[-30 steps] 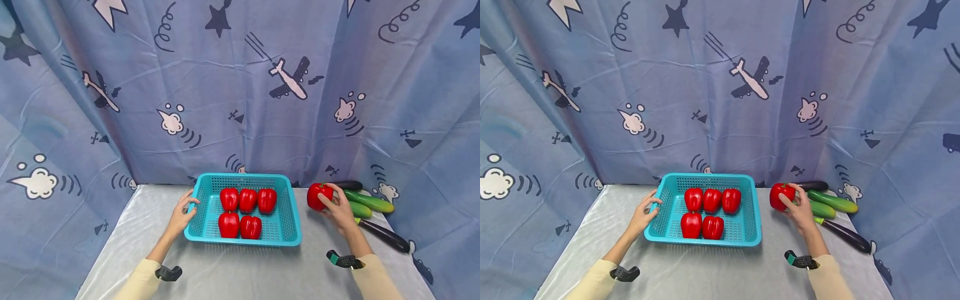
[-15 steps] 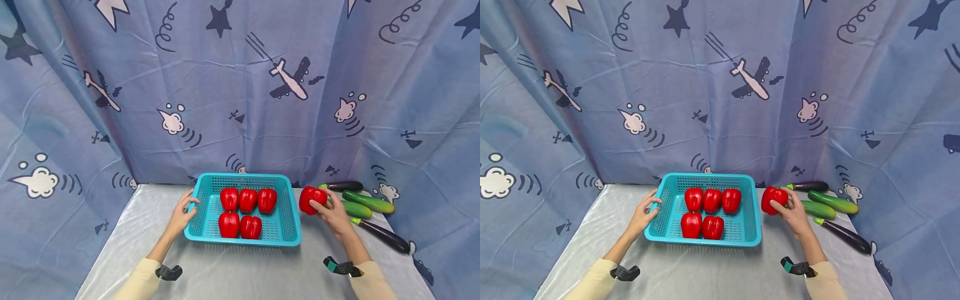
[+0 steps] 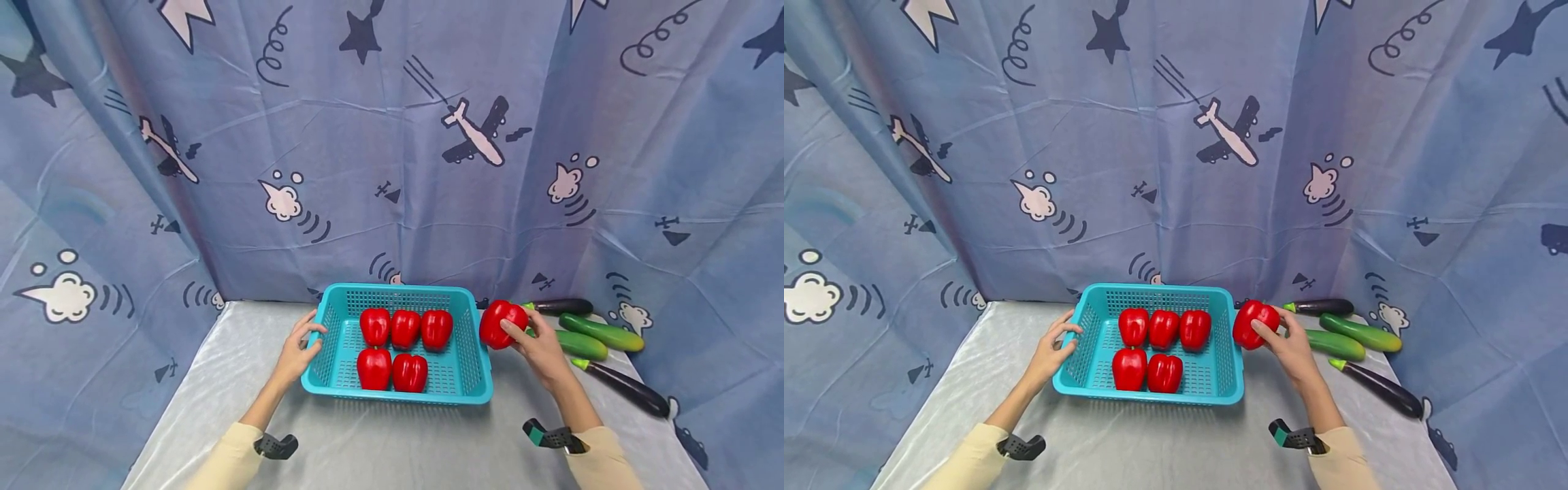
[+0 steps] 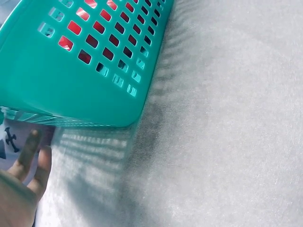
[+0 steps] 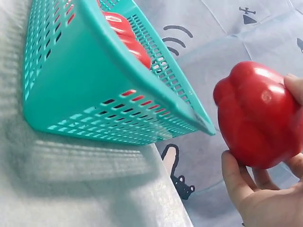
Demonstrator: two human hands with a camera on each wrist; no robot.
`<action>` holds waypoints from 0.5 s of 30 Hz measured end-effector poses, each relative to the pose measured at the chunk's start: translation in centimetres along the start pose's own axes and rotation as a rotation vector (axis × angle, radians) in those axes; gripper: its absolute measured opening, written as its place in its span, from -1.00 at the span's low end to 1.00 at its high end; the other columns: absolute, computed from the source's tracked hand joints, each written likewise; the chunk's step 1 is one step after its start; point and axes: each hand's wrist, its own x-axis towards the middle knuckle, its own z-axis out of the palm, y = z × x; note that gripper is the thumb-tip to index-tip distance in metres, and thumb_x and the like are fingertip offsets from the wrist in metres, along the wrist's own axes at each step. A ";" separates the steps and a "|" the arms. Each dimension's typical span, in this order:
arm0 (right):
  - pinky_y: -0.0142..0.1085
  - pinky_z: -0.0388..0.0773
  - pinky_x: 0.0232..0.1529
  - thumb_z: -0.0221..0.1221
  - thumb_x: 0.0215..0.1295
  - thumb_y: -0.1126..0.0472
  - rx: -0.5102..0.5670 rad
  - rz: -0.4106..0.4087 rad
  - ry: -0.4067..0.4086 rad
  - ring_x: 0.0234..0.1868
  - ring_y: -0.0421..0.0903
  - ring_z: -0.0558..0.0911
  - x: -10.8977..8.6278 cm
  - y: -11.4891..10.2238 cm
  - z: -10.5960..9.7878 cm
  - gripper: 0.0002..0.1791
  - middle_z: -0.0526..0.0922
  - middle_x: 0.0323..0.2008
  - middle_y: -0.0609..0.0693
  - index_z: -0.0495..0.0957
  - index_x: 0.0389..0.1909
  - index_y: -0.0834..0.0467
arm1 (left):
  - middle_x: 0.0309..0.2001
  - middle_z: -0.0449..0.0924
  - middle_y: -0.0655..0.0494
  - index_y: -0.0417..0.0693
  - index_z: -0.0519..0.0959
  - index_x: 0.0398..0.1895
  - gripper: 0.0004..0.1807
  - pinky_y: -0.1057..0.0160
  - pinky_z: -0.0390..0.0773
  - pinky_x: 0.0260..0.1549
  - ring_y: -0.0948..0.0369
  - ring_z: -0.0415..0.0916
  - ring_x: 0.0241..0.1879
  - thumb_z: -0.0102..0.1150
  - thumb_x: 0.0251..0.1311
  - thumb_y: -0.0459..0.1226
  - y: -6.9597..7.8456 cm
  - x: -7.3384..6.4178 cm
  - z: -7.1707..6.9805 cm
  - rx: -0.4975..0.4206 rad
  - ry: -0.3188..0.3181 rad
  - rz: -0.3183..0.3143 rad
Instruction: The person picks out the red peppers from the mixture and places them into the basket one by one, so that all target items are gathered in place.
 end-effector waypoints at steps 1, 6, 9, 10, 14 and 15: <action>-0.02 0.52 0.09 0.31 0.38 -0.02 0.011 -0.003 -0.001 0.32 0.28 0.31 0.0 -0.1 0.1 -0.18 0.21 0.38 0.27 0.16 0.48 0.23 | 0.50 0.05 -0.40 -0.40 0.57 -0.07 -0.80 -0.40 0.27 0.16 -0.35 0.00 0.45 0.07 0.29 -0.61 0.0 0.0 0.0 -0.002 -0.001 -0.003; -0.23 0.60 -0.02 0.31 0.39 0.03 -0.030 -0.048 -0.014 0.27 0.24 0.35 -0.2 -0.5 0.7 -0.24 0.27 0.34 0.27 0.21 0.46 0.20 | 0.50 0.07 -0.38 -0.40 0.57 -0.08 -0.80 -0.41 0.27 0.16 -0.34 0.01 0.46 0.08 0.28 -0.62 -0.2 0.0 0.1 -0.010 0.009 0.001; -0.32 0.58 -0.06 0.31 0.39 0.06 -0.061 -0.084 -0.018 0.19 0.16 0.45 -0.3 -0.6 0.9 -0.30 0.32 0.31 0.24 0.27 0.41 0.21 | 0.50 0.07 -0.39 -0.41 0.57 -0.07 -0.80 -0.40 0.28 0.15 -0.34 0.01 0.45 0.08 0.28 -0.62 -0.2 0.0 0.2 -0.004 0.009 0.008; -0.33 0.57 -0.07 0.30 0.39 0.07 -0.062 -0.099 -0.023 0.15 0.14 0.49 -0.4 -0.6 1.0 -0.33 0.33 0.30 0.23 0.29 0.40 0.22 | 0.49 0.07 -0.39 -0.42 0.57 -0.07 -0.80 -0.40 0.29 0.15 -0.35 0.01 0.45 0.08 0.28 -0.62 -0.2 0.0 0.2 -0.002 0.008 0.009; -0.29 0.60 -0.07 0.30 0.40 0.12 -0.041 -0.163 -0.061 0.04 0.03 0.62 -0.4 -0.6 1.5 -0.36 0.36 0.29 0.22 0.32 0.39 0.23 | 0.50 0.06 -0.39 -0.45 0.56 -0.06 -0.80 -0.38 0.31 0.13 -0.34 0.02 0.45 0.07 0.28 -0.62 -0.2 0.0 0.2 0.000 0.007 0.005; -0.28 0.61 -0.08 0.31 0.39 0.14 -0.037 -0.179 -0.074 0.02 0.01 0.63 -0.4 -0.5 1.6 -0.36 0.38 0.28 0.22 0.33 0.39 0.23 | 0.50 0.06 -0.39 -0.44 0.56 -0.07 -0.80 -0.38 0.31 0.13 -0.34 0.02 0.45 0.07 0.28 -0.62 -0.2 0.0 0.2 -0.001 0.008 0.003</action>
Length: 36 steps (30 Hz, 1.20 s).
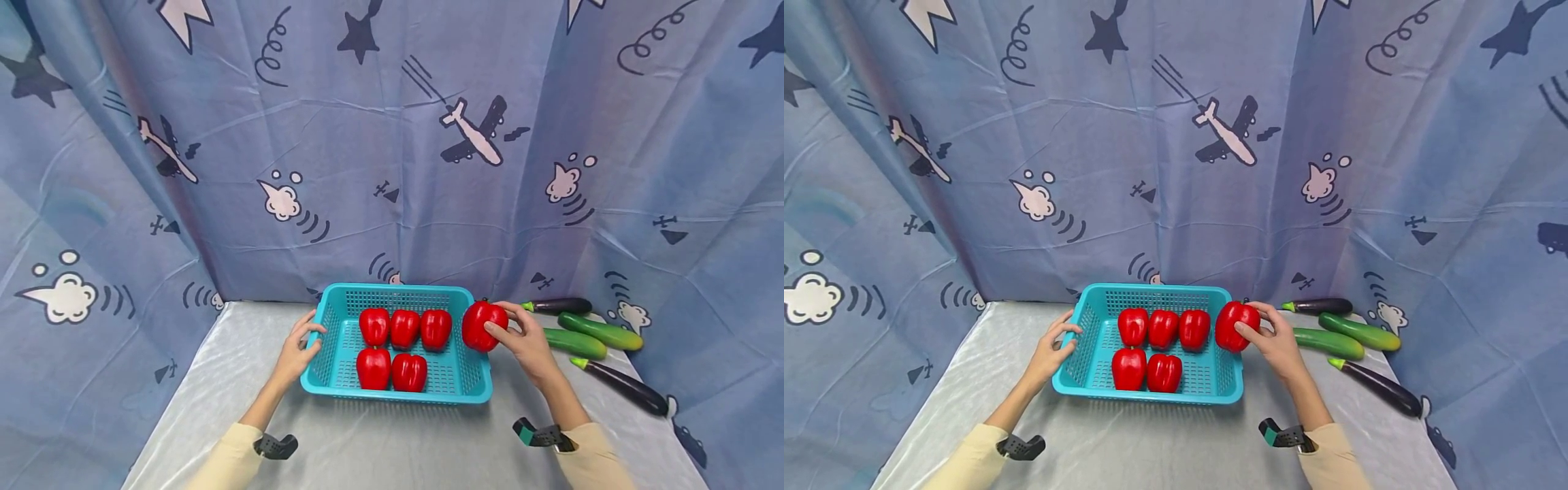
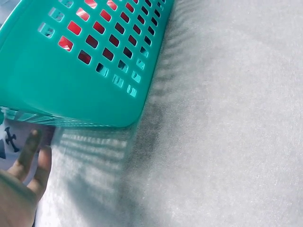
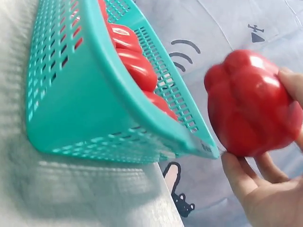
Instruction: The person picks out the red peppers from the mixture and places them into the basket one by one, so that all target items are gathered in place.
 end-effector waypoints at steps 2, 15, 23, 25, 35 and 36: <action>-0.24 0.63 -0.09 0.32 0.38 0.17 0.007 -0.032 -0.027 0.00 0.00 0.65 0.1 0.0 0.3 -0.35 0.40 0.26 0.24 0.33 0.40 0.24 | 0.50 0.07 -0.39 -0.42 0.57 -0.08 -0.80 -0.38 0.31 0.13 -0.34 0.02 0.45 0.07 0.28 -0.63 0.0 0.0 0.0 -0.005 0.003 0.000; -0.28 0.61 -0.06 0.37 0.31 0.27 -0.006 -0.125 -0.044 0.16 0.13 0.49 0.7 -0.3 2.1 -0.41 0.46 0.24 0.20 0.44 0.32 0.26 | 0.49 0.05 -0.42 -0.34 0.58 -0.09 -0.79 -0.38 0.33 0.10 -0.34 0.03 0.45 0.07 0.28 -0.63 -0.3 0.0 0.0 -0.013 0.002 0.019; -0.27 0.61 -0.04 0.37 0.29 0.31 0.018 -0.164 -0.070 0.13 0.16 0.51 0.9 -0.2 3.2 -0.43 0.47 0.21 0.20 0.46 0.29 0.30 | 0.49 0.05 -0.44 -0.37 0.58 -0.08 -0.79 -0.40 0.32 0.10 -0.35 0.03 0.44 0.07 0.28 -0.63 -0.3 0.0 0.1 -0.018 0.003 0.019; -0.27 0.60 -0.03 0.37 0.28 0.31 0.014 -0.170 -0.079 0.14 0.15 0.51 1.0 -0.2 3.5 -0.43 0.48 0.21 0.18 0.46 0.29 0.29 | 0.49 0.04 -0.45 -0.41 0.57 -0.07 -0.79 -0.40 0.31 0.11 -0.35 0.02 0.45 0.07 0.28 -0.63 -0.3 0.0 0.1 -0.021 0.004 0.017; -0.26 0.60 -0.01 0.39 0.24 0.36 0.018 -0.195 -0.146 0.15 0.11 0.49 1.2 0.6 4.4 -0.47 0.52 0.16 0.18 0.50 0.22 0.30 | 0.48 0.06 -0.44 -0.43 0.56 -0.08 -0.80 -0.42 0.32 0.09 -0.36 0.01 0.45 0.07 0.27 -0.64 -0.2 0.0 0.1 -0.017 0.004 0.036; -0.26 0.59 0.00 0.39 0.24 0.36 0.016 -0.196 -0.155 0.15 0.10 0.49 1.2 0.7 4.4 -0.47 0.53 0.16 0.19 0.50 0.22 0.32 | 0.48 0.06 -0.43 -0.45 0.56 -0.07 -0.80 -0.42 0.32 0.09 -0.36 0.01 0.45 0.07 0.27 -0.64 -0.2 0.0 0.0 -0.017 0.002 0.035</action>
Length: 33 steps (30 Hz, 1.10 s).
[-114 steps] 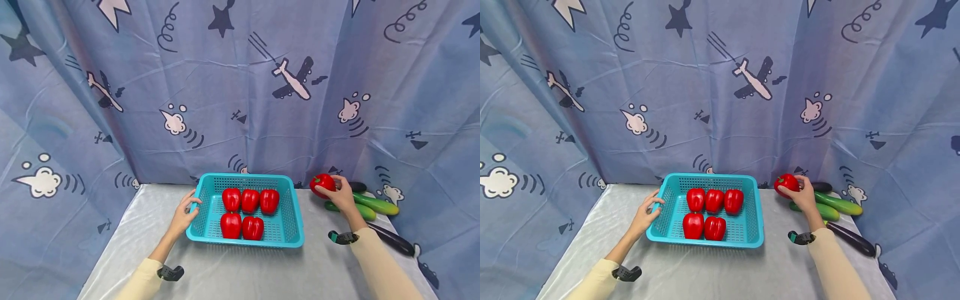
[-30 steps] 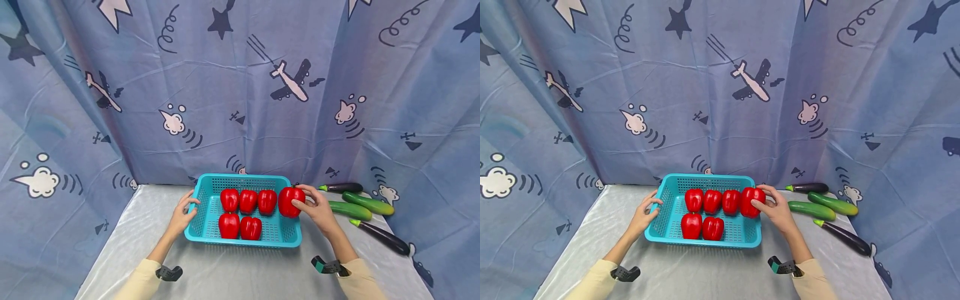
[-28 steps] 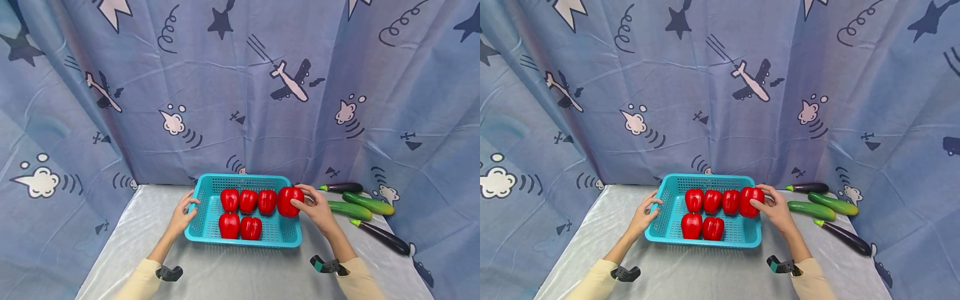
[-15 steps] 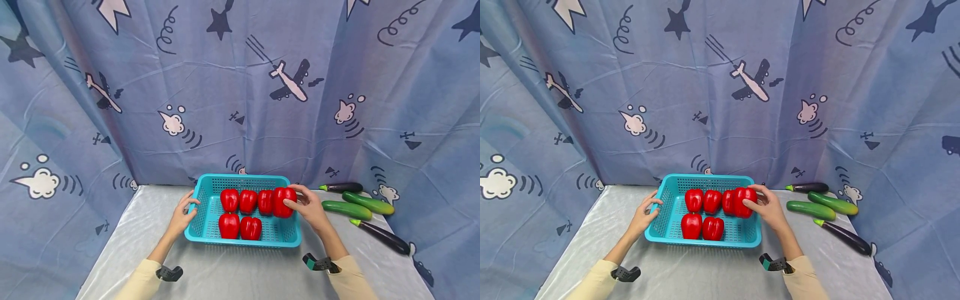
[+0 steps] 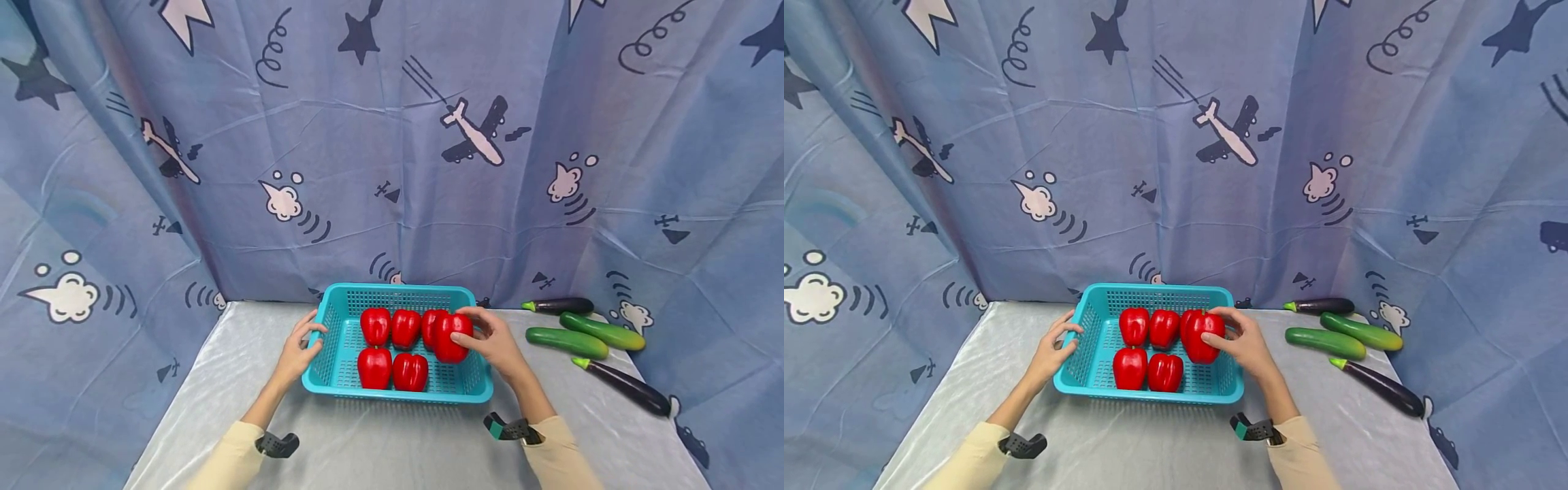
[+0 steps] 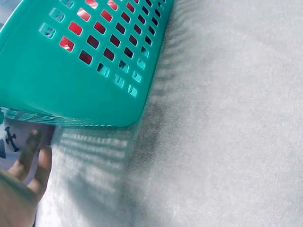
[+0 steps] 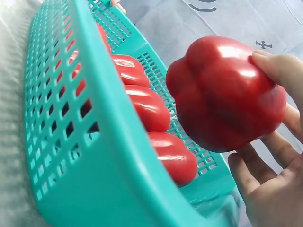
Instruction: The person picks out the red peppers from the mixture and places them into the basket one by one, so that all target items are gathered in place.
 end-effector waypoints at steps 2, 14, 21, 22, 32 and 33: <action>-0.26 0.59 0.01 0.40 0.22 0.36 0.005 0.002 -0.016 0.14 0.08 0.50 -0.1 0.1 0.1 -0.47 0.54 0.15 0.19 0.51 0.21 0.30 | 0.49 0.06 -0.42 -0.47 0.55 -0.06 -0.79 -0.42 0.32 0.09 -0.36 0.01 0.45 0.07 0.27 -0.64 0.0 0.0 0.0 0.002 -0.002 0.000; -0.21 0.55 0.08 0.44 0.19 0.31 -0.045 0.020 -0.099 0.16 0.17 0.51 -0.5 0.3 0.3 -0.49 0.56 0.14 0.17 0.56 0.16 0.24 | 0.49 0.06 -0.43 -0.34 0.58 -0.09 -0.77 -0.40 0.33 0.09 -0.35 0.02 0.45 0.07 0.26 -0.64 0.0 0.1 0.1 -0.001 -0.004 -0.002; -0.03 0.53 0.12 0.48 0.14 0.31 -0.118 0.017 -0.126 0.14 0.15 0.55 -1.1 0.4 0.2 -0.51 0.60 0.07 0.12 0.57 0.10 0.23 | 0.49 0.06 -0.42 -0.41 0.56 -0.08 -0.80 -0.45 0.27 0.12 -0.36 0.01 0.45 0.07 0.27 -0.64 0.1 0.0 0.1 -0.008 -0.003 -0.003; -0.01 0.53 0.12 0.48 0.14 0.32 -0.125 0.009 -0.131 0.13 0.15 0.55 -1.2 0.4 0.2 -0.51 0.60 0.07 0.12 0.57 0.09 0.24 | 0.49 0.07 -0.42 -0.42 0.56 -0.08 -0.80 -0.45 0.27 0.12 -0.36 0.01 0.45 0.07 0.27 -0.64 0.1 0.0 0.1 -0.008 -0.003 -0.004; -0.15 0.60 0.00 0.51 0.09 0.29 -0.228 -0.081 -0.177 0.07 0.07 0.57 -1.7 0.9 0.4 -0.49 0.63 0.04 0.04 0.62 0.10 0.14 | 0.49 0.05 -0.43 -0.44 0.55 -0.06 -0.80 -0.40 0.32 0.11 -0.35 0.01 0.45 0.07 0.28 -0.63 -0.1 0.1 0.1 -0.001 -0.004 -0.008; -0.15 0.60 -0.01 0.51 0.09 0.27 -0.234 -0.087 -0.177 0.06 0.06 0.58 -1.7 0.9 0.4 -0.50 0.63 0.03 0.02 0.63 0.08 0.12 | 0.49 0.05 -0.44 -0.46 0.55 -0.06 -0.80 -0.40 0.33 0.11 -0.35 0.01 0.45 0.07 0.28 -0.62 -0.1 0.1 0.1 -0.002 -0.005 -0.008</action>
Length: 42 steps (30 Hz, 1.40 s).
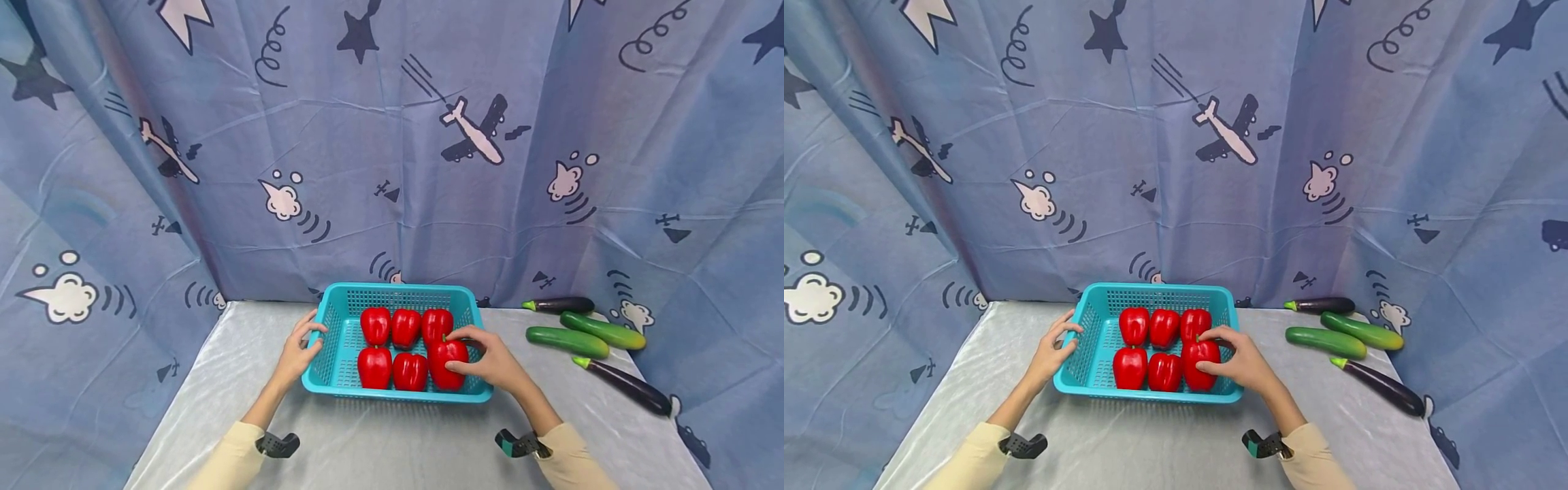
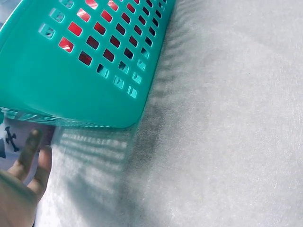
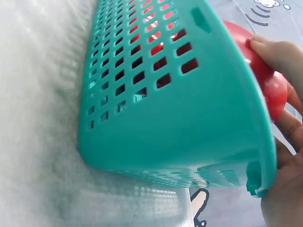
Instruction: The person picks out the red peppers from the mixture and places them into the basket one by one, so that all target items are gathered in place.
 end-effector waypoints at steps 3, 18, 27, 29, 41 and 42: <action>-0.14 0.62 -0.03 0.53 0.08 0.24 -0.014 -0.021 -0.001 0.03 0.04 0.60 0.0 0.1 0.1 -0.51 0.64 0.00 0.00 0.63 0.06 0.10 | 0.49 0.05 -0.45 -0.46 0.55 -0.06 -0.80 -0.38 0.35 0.09 -0.35 0.01 0.45 0.07 0.28 -0.62 0.0 0.0 -0.1 0.001 0.001 0.003; -0.16 0.64 -0.09 0.57 0.03 0.21 -0.095 -0.108 -0.023 0.05 -0.05 0.56 -0.2 0.2 0.5 -0.53 0.63 0.00 -0.11 0.67 0.00 0.05 | 0.49 0.04 -0.44 -0.46 0.55 -0.04 -0.79 -0.31 0.38 0.07 -0.33 0.02 0.45 0.06 0.29 -0.63 0.1 -0.1 -0.2 0.000 -0.007 -0.009; 0.09 0.62 -0.09 0.51 0.10 0.29 -0.068 -0.130 -0.028 -0.08 0.07 0.64 -0.2 0.5 0.5 -0.62 0.66 -0.09 0.00 0.67 -0.05 0.24 | 0.49 0.03 -0.46 -0.41 0.56 -0.07 -0.80 -0.38 0.32 0.11 -0.34 0.00 0.46 0.06 0.29 -0.64 0.2 -0.2 -0.2 -0.012 -0.002 0.001; 0.13 0.60 -0.06 0.54 0.08 0.24 -0.059 -0.118 -0.025 -0.03 0.11 0.63 -0.2 0.5 0.4 -0.55 0.65 -0.05 -0.03 0.66 -0.01 0.24 | 0.49 0.03 -0.46 -0.38 0.57 -0.08 -0.79 -0.39 0.31 0.11 -0.34 0.00 0.46 0.07 0.29 -0.64 0.3 -0.2 -0.2 -0.012 -0.004 0.003; 0.22 0.50 0.06 0.55 0.03 0.26 -0.063 -0.073 -0.046 0.14 0.19 0.53 -0.4 -0.1 0.6 -0.32 0.57 0.14 0.09 0.53 0.21 0.24 | 0.48 0.04 -0.46 -0.35 0.57 -0.09 -0.79 -0.41 0.31 0.09 -0.35 0.01 0.45 0.06 0.29 -0.63 0.4 -0.1 -0.1 -0.009 -0.001 0.007; 0.24 0.49 0.06 0.54 0.03 0.28 -0.063 -0.075 -0.042 0.14 0.23 0.53 -0.3 -0.1 0.6 -0.31 0.56 0.14 0.13 0.52 0.22 0.26 | 0.48 0.05 -0.45 -0.37 0.57 -0.09 -0.80 -0.41 0.31 0.09 -0.36 0.01 0.45 0.07 0.29 -0.63 0.4 -0.1 -0.1 -0.007 0.000 0.009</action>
